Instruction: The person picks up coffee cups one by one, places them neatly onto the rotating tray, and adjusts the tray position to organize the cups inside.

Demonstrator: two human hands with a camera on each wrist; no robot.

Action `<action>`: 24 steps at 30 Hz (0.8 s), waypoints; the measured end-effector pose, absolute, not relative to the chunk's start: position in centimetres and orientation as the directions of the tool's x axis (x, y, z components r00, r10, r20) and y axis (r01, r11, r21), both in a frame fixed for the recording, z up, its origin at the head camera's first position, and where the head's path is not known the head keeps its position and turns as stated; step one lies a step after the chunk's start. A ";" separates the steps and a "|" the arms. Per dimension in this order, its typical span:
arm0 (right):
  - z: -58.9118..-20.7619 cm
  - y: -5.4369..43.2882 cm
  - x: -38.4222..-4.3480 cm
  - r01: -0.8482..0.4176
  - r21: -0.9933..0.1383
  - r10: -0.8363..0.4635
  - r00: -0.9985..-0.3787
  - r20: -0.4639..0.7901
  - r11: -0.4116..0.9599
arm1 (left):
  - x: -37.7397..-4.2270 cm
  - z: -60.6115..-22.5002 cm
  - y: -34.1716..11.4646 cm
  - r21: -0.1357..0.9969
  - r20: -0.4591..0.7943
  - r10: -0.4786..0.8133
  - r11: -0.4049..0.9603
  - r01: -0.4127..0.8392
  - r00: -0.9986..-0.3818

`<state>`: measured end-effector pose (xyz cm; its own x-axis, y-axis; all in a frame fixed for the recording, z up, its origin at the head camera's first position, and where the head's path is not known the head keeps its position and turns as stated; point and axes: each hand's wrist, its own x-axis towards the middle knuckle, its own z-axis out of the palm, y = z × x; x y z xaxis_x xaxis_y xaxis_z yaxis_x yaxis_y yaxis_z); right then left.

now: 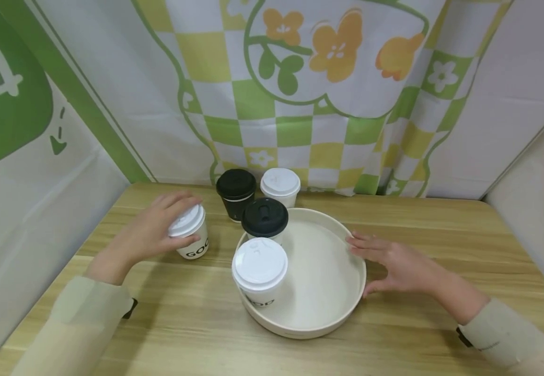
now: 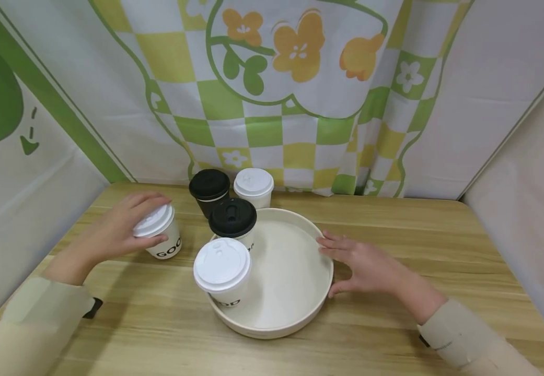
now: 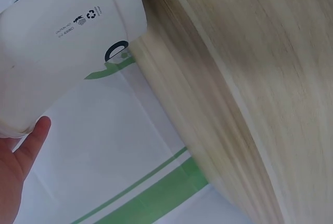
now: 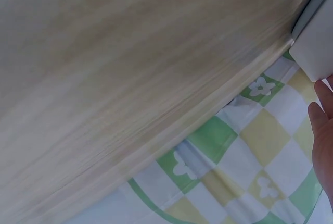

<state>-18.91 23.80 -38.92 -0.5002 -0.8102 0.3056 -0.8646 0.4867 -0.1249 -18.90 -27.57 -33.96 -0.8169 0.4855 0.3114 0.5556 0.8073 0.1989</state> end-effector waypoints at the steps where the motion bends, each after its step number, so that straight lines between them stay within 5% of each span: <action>1: -38.9 23.8 -18.9 -0.864 -0.125 -0.809 -0.501 0.306 0.488 | -18.7 -33.9 -27.6 0.198 0.316 0.488 0.805 0.560 -0.814; 24: -38.8 23.7 -17.0 -0.864 -0.069 -0.792 -0.487 0.368 0.500 | -15.5 -32.8 -27.7 0.154 0.375 0.501 0.796 0.585 -0.780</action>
<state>-16.96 23.65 -38.84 -0.4874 -0.7919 0.3679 -0.8636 0.4995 -0.0689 -15.46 -27.71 -32.78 -0.7799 0.5009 0.3754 0.5853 0.7960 0.1540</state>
